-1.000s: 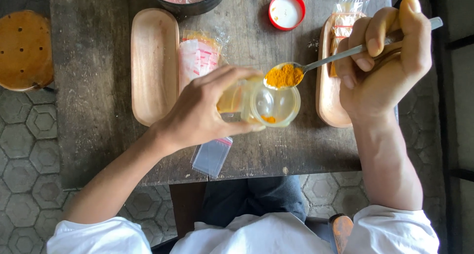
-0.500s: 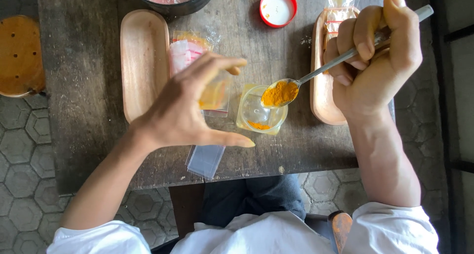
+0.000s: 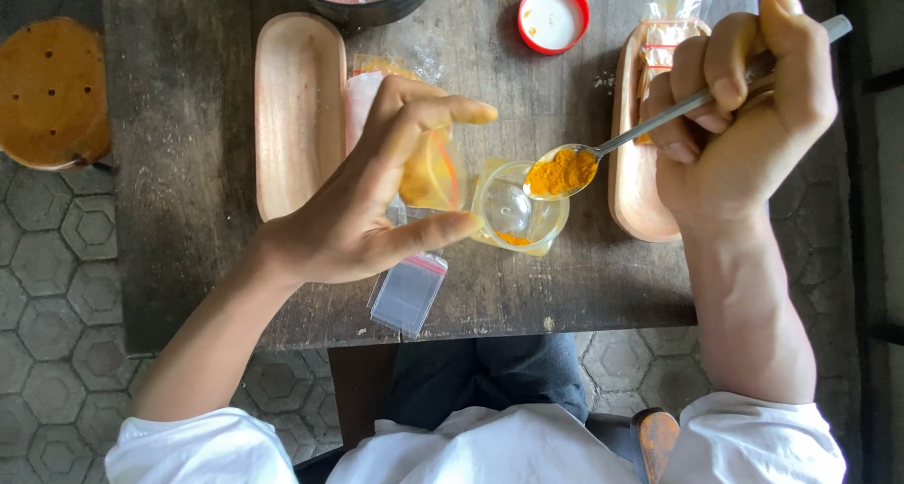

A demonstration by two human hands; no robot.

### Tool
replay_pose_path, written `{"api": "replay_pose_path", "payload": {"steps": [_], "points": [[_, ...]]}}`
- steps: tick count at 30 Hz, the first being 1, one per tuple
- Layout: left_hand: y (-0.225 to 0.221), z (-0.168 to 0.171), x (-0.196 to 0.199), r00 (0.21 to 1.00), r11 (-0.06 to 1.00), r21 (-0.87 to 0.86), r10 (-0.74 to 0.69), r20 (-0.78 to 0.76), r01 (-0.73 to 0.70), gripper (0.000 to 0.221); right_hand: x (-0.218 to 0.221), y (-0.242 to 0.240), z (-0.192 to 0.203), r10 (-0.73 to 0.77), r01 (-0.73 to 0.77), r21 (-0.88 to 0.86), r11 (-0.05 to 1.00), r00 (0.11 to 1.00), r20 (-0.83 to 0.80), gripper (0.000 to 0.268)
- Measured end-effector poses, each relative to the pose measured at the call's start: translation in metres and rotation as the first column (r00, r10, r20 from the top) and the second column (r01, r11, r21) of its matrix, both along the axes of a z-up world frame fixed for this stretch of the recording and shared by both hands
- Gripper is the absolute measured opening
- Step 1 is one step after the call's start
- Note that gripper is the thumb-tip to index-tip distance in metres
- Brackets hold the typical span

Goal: Packaging yellow powder from a jar into small plastic bags using a spoon

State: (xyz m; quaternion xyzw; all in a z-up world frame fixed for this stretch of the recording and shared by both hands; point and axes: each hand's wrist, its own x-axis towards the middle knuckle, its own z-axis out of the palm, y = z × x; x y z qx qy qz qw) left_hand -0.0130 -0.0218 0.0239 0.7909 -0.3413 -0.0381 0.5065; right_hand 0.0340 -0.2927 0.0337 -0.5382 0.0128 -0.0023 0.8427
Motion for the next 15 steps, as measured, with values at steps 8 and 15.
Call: {"api": "replay_pose_path", "payload": {"steps": [8, 15], "points": [[-0.004, -0.005, -0.003, 0.999, 0.998, -0.046, -0.04, 0.019, 0.041, 0.063, 0.002, -0.006, -0.006, -0.005, 0.005, 0.013, 1.0, 1.0, 0.024, 0.044], [-0.004, -0.012, -0.005, 0.995, 0.997, -0.035, -0.059, 0.079, 0.062, 0.058, 0.004, -0.012, -0.009, 0.011, -0.013, 0.043, 0.999, 0.999, 0.053, 0.044]]}}
